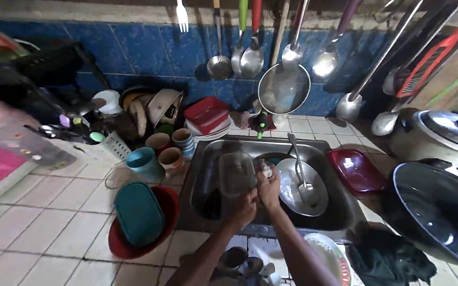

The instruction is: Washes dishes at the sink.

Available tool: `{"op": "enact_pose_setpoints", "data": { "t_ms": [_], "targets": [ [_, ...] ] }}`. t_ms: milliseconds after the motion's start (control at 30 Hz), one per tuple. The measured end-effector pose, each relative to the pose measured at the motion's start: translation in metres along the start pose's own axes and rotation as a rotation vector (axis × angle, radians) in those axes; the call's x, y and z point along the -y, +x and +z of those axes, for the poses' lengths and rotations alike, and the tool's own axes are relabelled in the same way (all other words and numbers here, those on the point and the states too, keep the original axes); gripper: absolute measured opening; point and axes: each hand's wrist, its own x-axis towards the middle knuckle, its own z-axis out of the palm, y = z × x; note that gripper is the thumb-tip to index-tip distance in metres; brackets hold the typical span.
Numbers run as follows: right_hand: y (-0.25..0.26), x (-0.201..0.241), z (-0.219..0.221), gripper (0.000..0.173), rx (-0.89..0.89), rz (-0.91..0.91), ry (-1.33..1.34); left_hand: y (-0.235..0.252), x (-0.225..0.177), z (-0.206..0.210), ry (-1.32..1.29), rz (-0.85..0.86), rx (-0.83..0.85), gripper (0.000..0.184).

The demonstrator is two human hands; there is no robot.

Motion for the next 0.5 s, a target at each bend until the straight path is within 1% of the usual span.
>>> {"op": "enact_pose_setpoints", "data": {
  "t_ms": [33,67,100,133,200,233,267,300,333,367,400,467,500],
  "targets": [
    [0.005,0.001,-0.002,0.035,0.005,0.061,-0.003,-0.005,0.006,0.000,0.072,0.030,0.006,0.038],
    [0.009,0.000,-0.004,0.032,0.026,0.097,-0.012,-0.009,0.010,-0.003,0.156,0.051,0.027,0.041],
    [0.010,-0.001,-0.006,0.033,0.049,0.102,-0.034,-0.011,0.008,-0.007,0.278,0.067,0.047,0.042],
    [0.007,-0.003,-0.006,0.034,0.063,0.084,-0.060,-0.012,0.001,-0.013,0.445,0.047,0.073,0.042],
    [-0.009,-0.004,-0.004,0.036,0.127,0.031,-0.076,-0.009,-0.022,-0.020,0.773,-0.089,0.127,0.042],
    [-0.017,-0.002,-0.002,0.039,0.183,-0.001,-0.054,-0.008,-0.029,-0.021,0.835,-0.129,0.095,0.039],
    [-0.022,-0.001,-0.003,0.042,0.248,-0.030,-0.047,-0.008,-0.030,-0.022,0.834,-0.125,0.023,0.036],
    [-0.023,0.000,-0.007,0.042,0.299,-0.054,-0.063,-0.010,-0.028,-0.025,0.820,-0.116,-0.034,0.036],
    [-0.021,-0.002,-0.013,0.039,0.329,-0.093,-0.107,-0.013,-0.027,-0.028,0.832,-0.128,-0.046,0.039],
    [-0.020,-0.003,-0.024,0.038,0.351,-0.131,-0.181,-0.018,-0.024,-0.031,0.870,-0.128,-0.017,0.042],
    [-0.021,0.001,-0.036,0.038,0.363,-0.164,-0.267,-0.026,-0.016,-0.035,0.917,-0.088,0.029,0.043],
    [-0.027,0.015,-0.068,0.041,0.367,-0.170,-0.372,-0.047,0.006,-0.046,0.973,0.062,0.067,0.039],
    [-0.031,0.024,-0.086,0.043,0.358,-0.150,-0.377,-0.059,0.016,-0.053,0.968,0.073,0.087,0.035]
  ]
}}
